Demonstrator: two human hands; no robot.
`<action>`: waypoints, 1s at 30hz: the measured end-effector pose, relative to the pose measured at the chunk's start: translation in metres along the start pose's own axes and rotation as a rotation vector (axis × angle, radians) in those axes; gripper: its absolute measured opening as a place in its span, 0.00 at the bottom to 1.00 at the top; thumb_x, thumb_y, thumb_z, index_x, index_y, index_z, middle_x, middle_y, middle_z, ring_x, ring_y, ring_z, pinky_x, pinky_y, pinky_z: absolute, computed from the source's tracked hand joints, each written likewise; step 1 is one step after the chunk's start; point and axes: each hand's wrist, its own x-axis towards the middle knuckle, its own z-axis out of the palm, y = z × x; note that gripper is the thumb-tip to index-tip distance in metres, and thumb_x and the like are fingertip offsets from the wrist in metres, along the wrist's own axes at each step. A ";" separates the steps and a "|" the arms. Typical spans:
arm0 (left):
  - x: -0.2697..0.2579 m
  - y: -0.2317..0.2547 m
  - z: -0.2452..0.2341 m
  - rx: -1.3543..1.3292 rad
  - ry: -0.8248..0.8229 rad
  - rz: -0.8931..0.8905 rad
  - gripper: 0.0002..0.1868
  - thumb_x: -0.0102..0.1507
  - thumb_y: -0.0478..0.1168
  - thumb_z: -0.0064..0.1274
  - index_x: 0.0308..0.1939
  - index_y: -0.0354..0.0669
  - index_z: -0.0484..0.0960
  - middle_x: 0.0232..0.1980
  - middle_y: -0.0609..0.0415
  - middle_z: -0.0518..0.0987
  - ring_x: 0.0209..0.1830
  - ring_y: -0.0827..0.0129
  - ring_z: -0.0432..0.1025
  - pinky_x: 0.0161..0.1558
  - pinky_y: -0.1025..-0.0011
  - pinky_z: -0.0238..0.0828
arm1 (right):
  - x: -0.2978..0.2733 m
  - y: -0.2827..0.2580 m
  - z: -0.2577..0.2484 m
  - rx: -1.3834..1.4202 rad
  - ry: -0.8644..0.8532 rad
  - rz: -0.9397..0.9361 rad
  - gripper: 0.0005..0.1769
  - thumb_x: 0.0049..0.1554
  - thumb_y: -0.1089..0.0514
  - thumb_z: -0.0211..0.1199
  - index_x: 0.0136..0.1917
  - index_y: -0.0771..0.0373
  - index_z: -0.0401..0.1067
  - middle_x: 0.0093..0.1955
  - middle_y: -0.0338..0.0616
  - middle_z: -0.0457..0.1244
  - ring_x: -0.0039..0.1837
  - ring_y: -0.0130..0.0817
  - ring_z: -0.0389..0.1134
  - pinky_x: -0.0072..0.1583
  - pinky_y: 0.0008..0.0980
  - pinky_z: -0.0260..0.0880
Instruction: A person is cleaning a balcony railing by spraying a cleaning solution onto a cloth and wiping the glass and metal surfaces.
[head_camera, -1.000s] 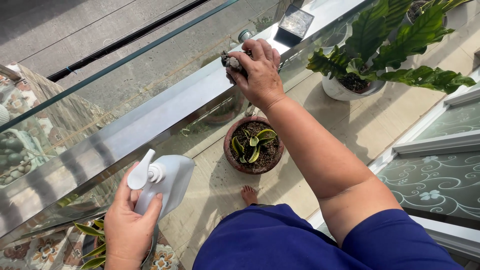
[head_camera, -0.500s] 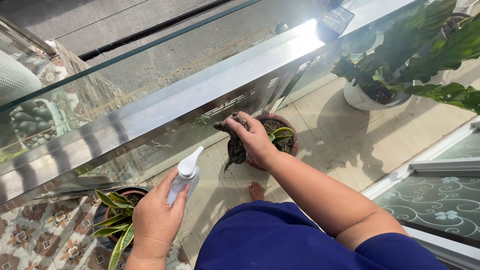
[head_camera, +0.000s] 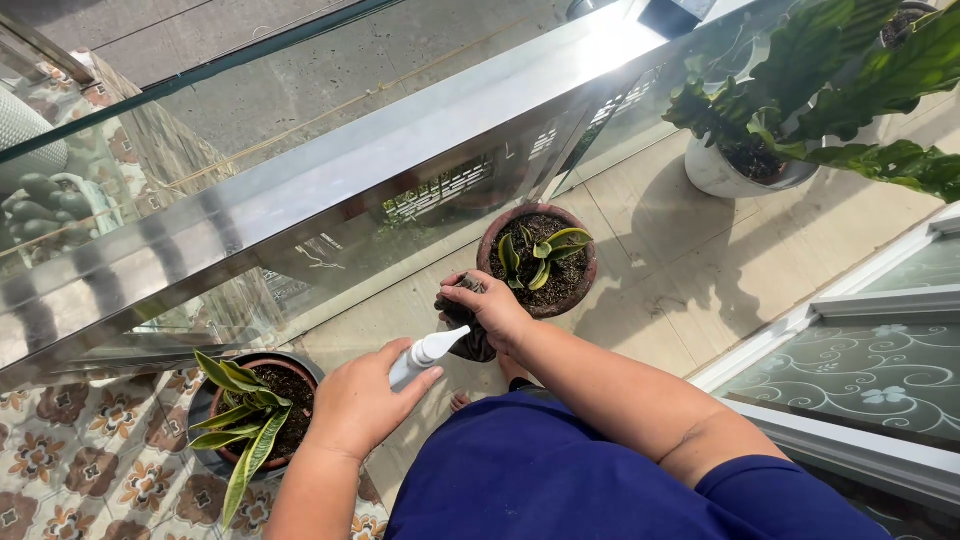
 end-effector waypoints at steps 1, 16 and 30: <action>0.003 -0.005 0.002 0.007 -0.002 0.006 0.33 0.59 0.75 0.42 0.66 0.78 0.74 0.52 0.65 0.85 0.55 0.59 0.77 0.49 0.57 0.72 | -0.006 0.002 0.004 0.006 0.006 -0.005 0.09 0.55 0.63 0.70 0.47 0.64 0.71 0.42 0.57 0.68 0.44 0.44 0.72 0.49 0.43 0.81; 0.046 0.009 0.070 -0.168 -0.244 -0.244 0.33 0.57 0.79 0.35 0.53 0.76 0.84 0.36 0.61 0.83 0.46 0.67 0.77 0.46 0.69 0.67 | -0.026 0.068 -0.027 -0.297 0.186 0.152 0.11 0.56 0.49 0.71 0.47 0.54 0.74 0.44 0.39 0.71 0.44 0.25 0.69 0.44 0.24 0.63; 0.097 0.095 0.079 -0.064 -0.137 -0.279 0.42 0.59 0.83 0.25 0.63 0.75 0.78 0.52 0.58 0.87 0.56 0.62 0.78 0.50 0.64 0.73 | 0.009 0.005 -0.103 -0.323 0.353 0.107 0.25 0.53 0.44 0.71 0.60 0.55 0.75 0.54 0.36 0.71 0.55 0.24 0.69 0.56 0.22 0.65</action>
